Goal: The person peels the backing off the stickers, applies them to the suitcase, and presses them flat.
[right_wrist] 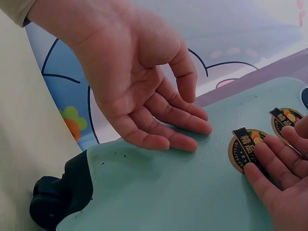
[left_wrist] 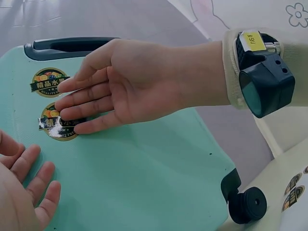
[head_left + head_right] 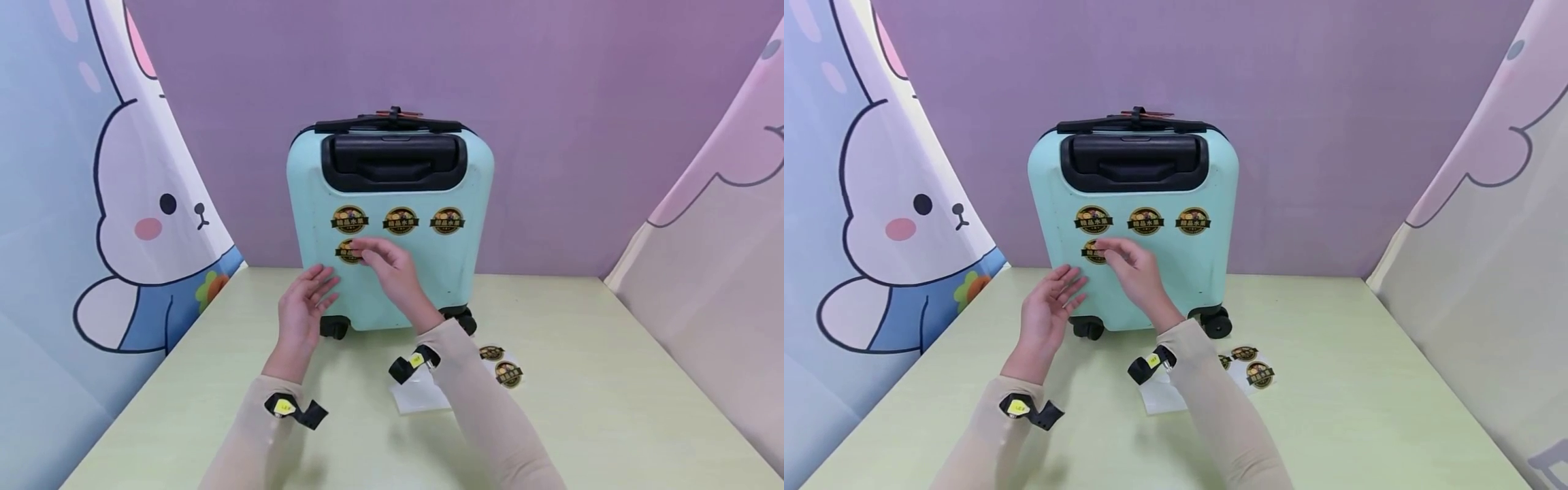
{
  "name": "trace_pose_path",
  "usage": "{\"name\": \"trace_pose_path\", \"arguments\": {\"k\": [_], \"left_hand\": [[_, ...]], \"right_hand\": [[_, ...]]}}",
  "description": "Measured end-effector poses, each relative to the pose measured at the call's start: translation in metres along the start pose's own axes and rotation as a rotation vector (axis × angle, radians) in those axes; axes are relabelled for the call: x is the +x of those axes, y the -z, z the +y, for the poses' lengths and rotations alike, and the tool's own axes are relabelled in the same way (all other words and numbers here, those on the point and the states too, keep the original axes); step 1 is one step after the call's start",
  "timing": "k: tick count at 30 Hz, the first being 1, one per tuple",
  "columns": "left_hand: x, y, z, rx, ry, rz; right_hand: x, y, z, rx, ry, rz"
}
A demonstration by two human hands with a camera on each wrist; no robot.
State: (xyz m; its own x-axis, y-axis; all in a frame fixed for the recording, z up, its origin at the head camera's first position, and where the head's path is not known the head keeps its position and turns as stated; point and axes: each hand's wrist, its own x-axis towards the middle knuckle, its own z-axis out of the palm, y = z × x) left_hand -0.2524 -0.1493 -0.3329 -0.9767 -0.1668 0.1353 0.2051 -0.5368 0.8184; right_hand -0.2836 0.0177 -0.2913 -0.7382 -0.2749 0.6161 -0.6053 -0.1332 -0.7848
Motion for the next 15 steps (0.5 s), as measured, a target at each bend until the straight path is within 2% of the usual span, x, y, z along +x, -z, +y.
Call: {"name": "trace_pose_path", "arguments": {"k": [5,9,15], "left_hand": [[0.001,0.000,0.000,-0.021,0.001,0.009],[0.001,0.000,0.000,-0.029,0.007,0.018],[0.001,0.001,-0.001,-0.014,0.025,0.011]], "right_hand": [[0.006,-0.007,-0.002,0.026,-0.009,0.003],[0.011,-0.014,-0.003,0.032,-0.027,-0.031],[0.011,-0.020,-0.003,-0.005,-0.097,-0.100]]}}
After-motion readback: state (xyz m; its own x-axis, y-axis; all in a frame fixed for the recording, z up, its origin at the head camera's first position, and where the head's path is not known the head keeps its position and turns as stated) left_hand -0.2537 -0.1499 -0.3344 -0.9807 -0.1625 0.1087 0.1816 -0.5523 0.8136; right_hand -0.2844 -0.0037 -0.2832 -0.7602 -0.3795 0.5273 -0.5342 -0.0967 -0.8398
